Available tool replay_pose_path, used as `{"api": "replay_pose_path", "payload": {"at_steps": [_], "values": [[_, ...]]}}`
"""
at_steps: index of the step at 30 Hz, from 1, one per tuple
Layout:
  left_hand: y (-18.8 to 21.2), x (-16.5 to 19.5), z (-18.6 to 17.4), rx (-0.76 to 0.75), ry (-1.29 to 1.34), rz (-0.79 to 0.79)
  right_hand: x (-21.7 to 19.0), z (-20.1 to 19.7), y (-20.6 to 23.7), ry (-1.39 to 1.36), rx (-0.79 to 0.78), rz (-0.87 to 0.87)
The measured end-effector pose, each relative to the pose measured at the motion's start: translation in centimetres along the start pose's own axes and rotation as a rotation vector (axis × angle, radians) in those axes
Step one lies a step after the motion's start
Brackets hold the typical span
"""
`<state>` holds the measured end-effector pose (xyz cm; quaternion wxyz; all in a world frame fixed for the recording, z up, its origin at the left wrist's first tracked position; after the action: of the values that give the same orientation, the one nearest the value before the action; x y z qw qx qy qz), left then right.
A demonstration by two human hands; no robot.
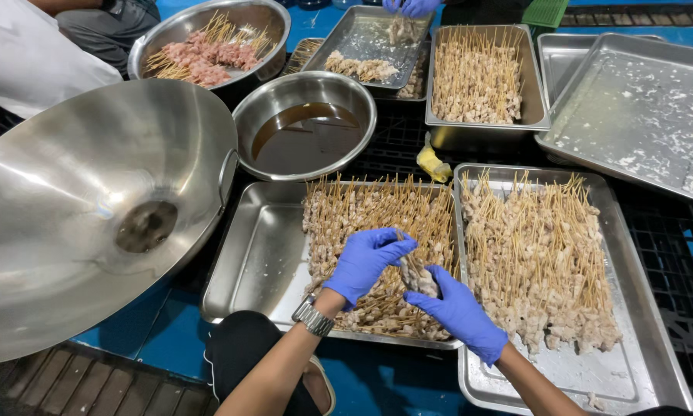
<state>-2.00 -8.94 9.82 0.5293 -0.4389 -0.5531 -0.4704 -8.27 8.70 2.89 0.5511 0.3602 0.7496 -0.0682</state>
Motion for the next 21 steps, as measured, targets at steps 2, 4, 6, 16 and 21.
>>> {"api": "replay_pose_path", "payload": {"at_steps": [2,4,6,16,21], "values": [[0.2,0.4,-0.8,0.033,0.025,0.025,-0.2,0.2,0.0,-0.062,-0.034,-0.053],[0.4,1.0,-1.9,0.081,-0.018,0.043,0.1,0.3,-0.1,-0.168,-0.059,-0.077],[0.6,1.9,-4.1,0.149,-0.13,0.056,0.4,0.2,-0.3,-0.19,-0.051,-0.118],[1.4,1.2,-20.5,0.548,-0.502,0.157,1.7,-0.6,-0.8,-0.267,-0.082,-0.047],[-1.4,-4.6,-25.7,0.519,-0.885,0.024,1.1,-1.2,-1.4,-0.167,-0.055,0.006]]}}
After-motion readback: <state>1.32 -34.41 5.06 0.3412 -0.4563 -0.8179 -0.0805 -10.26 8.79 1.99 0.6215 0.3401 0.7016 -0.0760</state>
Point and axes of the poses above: each hand's wrist, its own y-axis away from the middle knuckle, its own z-axis out of the palm, x = y × z, the point moved 5 cm from there along -y, towards the middle knuckle, and after that the axes turned 8 degrees about -x, right-handed, at the moved point
